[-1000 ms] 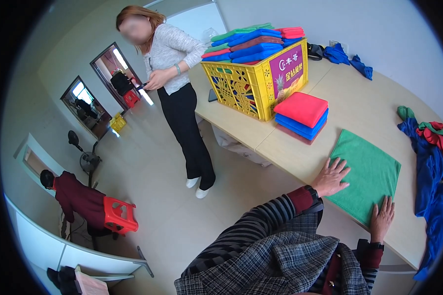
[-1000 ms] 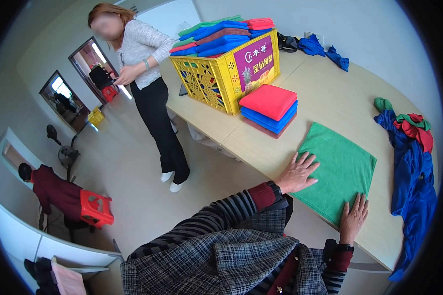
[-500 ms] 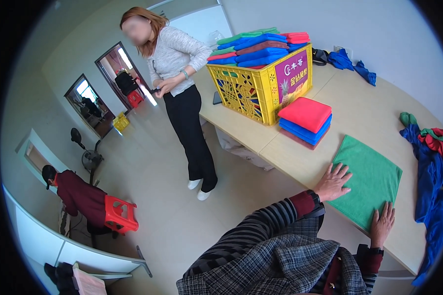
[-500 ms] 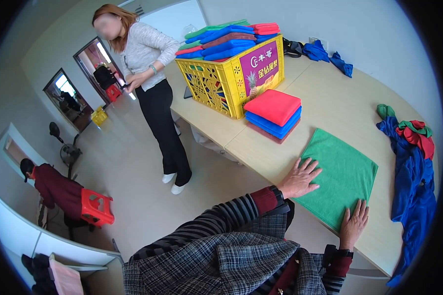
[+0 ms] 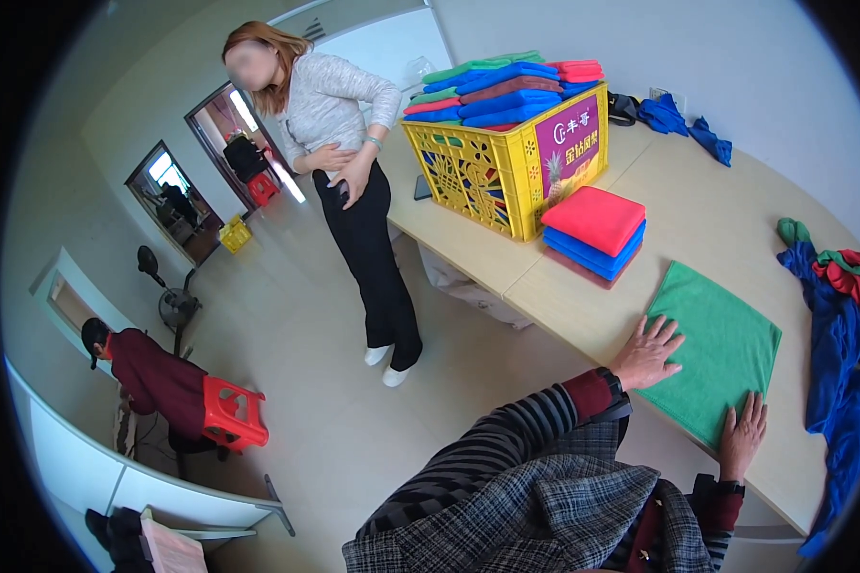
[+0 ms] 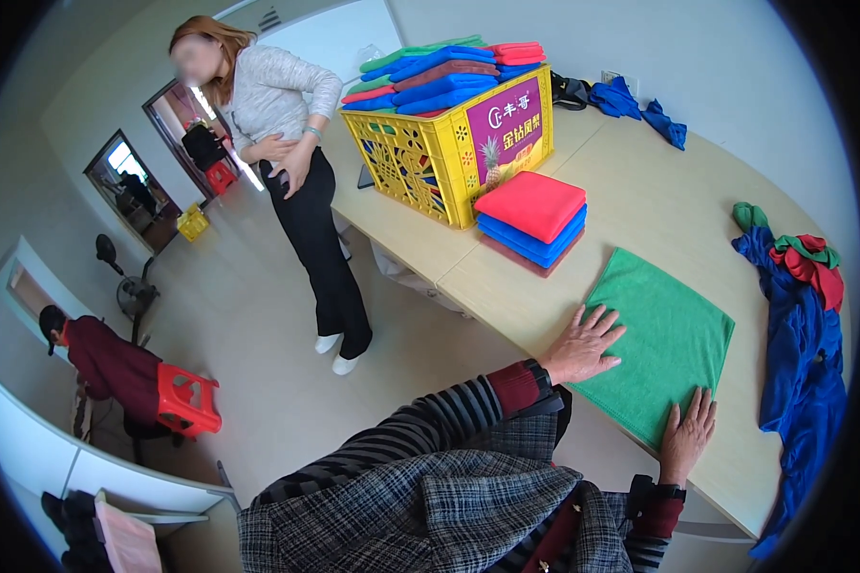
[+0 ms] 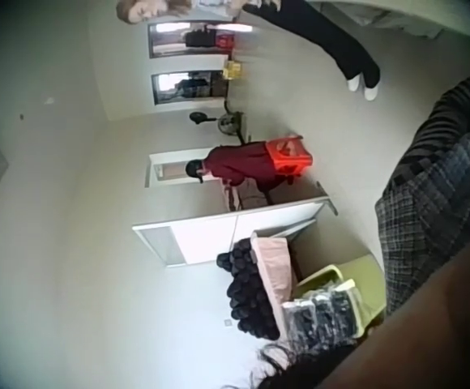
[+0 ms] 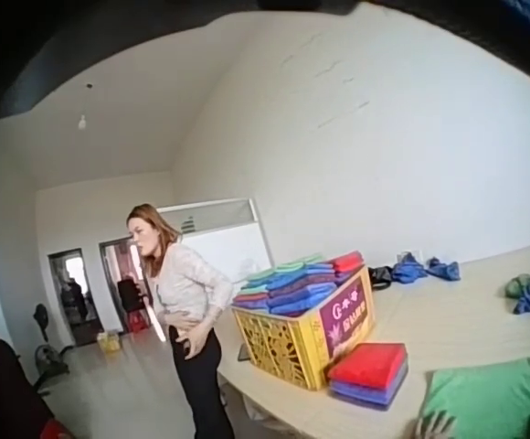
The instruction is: The person spreads out a red cloth on the table, folds it into a smaller square, and places it into a yellow crate before repeating the process with a green cloth.
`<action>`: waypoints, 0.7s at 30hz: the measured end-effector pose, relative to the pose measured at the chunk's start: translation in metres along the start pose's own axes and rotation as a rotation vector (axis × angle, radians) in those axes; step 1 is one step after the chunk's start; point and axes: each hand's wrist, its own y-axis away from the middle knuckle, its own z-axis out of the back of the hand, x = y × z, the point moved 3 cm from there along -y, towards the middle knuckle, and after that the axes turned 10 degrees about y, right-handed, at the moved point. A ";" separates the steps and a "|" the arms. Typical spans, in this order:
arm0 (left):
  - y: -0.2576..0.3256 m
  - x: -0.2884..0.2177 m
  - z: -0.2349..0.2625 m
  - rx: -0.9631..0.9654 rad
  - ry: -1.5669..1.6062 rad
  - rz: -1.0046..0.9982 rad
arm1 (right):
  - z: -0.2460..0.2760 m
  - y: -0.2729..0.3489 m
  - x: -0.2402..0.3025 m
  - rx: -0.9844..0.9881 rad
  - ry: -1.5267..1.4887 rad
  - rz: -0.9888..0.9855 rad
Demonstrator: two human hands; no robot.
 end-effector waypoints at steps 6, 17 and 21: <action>0.000 0.002 0.001 0.002 0.003 -0.001 | 0.000 -0.001 0.002 0.015 0.001 -0.016; 0.000 0.004 0.000 -0.032 -0.008 -0.013 | -0.002 -0.006 0.001 0.050 0.023 -0.008; 0.003 -0.008 -0.002 0.010 0.001 -0.008 | -0.001 0.006 -0.007 0.064 0.033 -0.036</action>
